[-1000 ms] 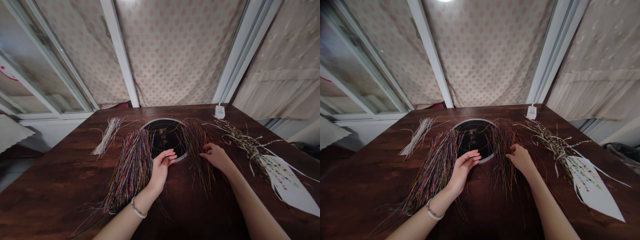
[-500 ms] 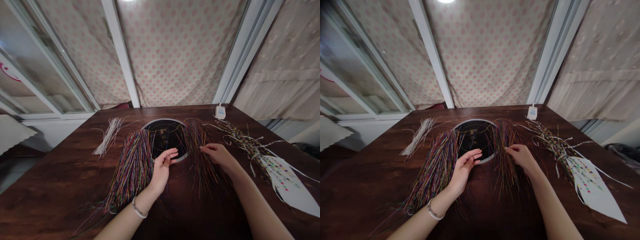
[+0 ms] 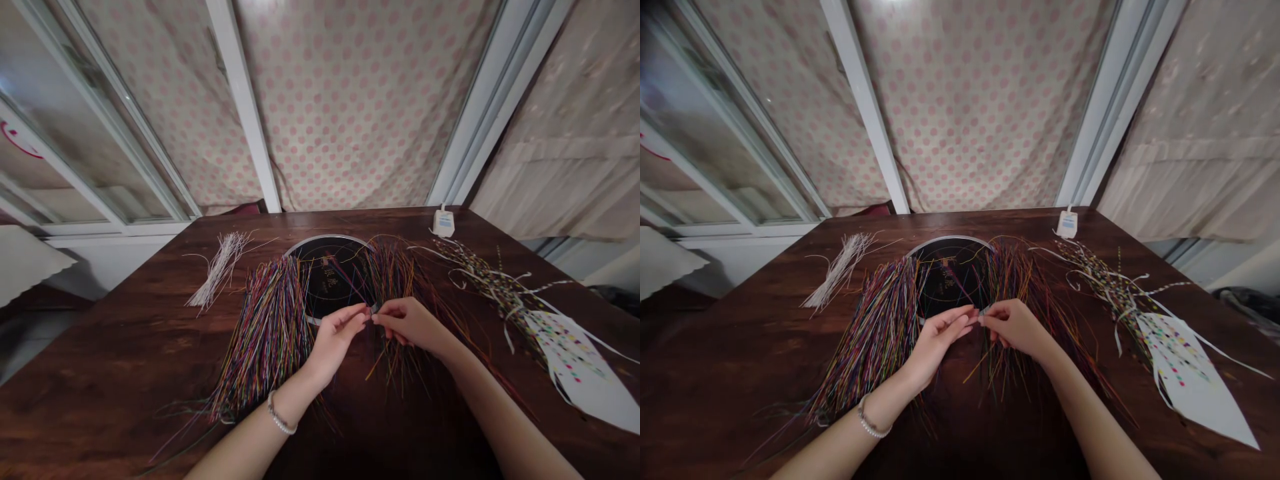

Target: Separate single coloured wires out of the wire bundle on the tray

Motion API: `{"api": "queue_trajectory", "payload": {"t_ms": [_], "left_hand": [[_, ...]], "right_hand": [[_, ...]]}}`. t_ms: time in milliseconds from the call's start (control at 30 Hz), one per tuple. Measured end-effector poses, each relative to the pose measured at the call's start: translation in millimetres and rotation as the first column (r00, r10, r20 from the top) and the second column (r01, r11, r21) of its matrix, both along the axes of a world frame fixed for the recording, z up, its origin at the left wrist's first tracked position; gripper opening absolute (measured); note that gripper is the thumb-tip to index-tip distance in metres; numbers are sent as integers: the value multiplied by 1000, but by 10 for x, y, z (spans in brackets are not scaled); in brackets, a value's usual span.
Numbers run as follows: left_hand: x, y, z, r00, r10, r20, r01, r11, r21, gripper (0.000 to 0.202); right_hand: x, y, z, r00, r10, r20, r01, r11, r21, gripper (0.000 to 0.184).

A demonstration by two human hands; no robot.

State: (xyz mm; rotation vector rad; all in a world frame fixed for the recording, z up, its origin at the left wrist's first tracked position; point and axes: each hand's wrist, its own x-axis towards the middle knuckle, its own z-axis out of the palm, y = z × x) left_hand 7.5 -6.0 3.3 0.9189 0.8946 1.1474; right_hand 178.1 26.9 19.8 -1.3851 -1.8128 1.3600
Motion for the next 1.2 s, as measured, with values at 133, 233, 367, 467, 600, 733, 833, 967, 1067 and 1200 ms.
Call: {"api": "queue_trajectory", "payload": {"t_ms": [133, 233, 367, 467, 600, 733, 833, 967, 1067, 1200], "left_hand": [[2, 4, 6, 998, 55, 33, -52, 994, -95, 41], [-18, 11, 17, 997, 63, 38, -58, 991, -124, 40], [-39, 17, 27, 998, 67, 17, -65, 991, -113, 37], [-43, 17, 25, 998, 66, 8, -65, 994, -91, 37], [-50, 16, 17, 998, 52, 17, -51, 996, -78, 36], [-53, 17, 21, 997, 60, 43, -56, 995, -81, 35], [-47, 19, 35, 995, 78, 59, -73, 993, -91, 35], [-39, 15, 52, 994, 95, 53, -90, 992, -86, 34], [-40, 13, 49, 994, 95, 48, -91, 993, -73, 34], [-42, 12, 36, 995, 90, 36, -87, 994, -66, 34]], "right_hand": [[-101, -39, -19, 998, 61, 17, -62, 995, 72, 26], [-138, -63, -8, 997, 70, 33, -73, 992, 100, 26], [-155, -84, 21, 996, 75, 41, -79, 991, 105, 28], [-161, -87, 28, 996, 77, 35, -80, 992, 101, 29], [-166, -84, 19, 997, 68, 27, -70, 993, 94, 30], [-170, -84, 15, 998, 64, 28, -67, 993, 97, 28], [-177, -88, 19, 997, 70, 17, -71, 992, 103, 24], [-189, -88, 1, 996, 86, -19, -82, 984, 159, 19], [-194, -80, -36, 996, 81, -34, -73, 980, 186, 16], [-196, -77, -77, 996, 80, -35, -72, 977, 199, 16]]}}
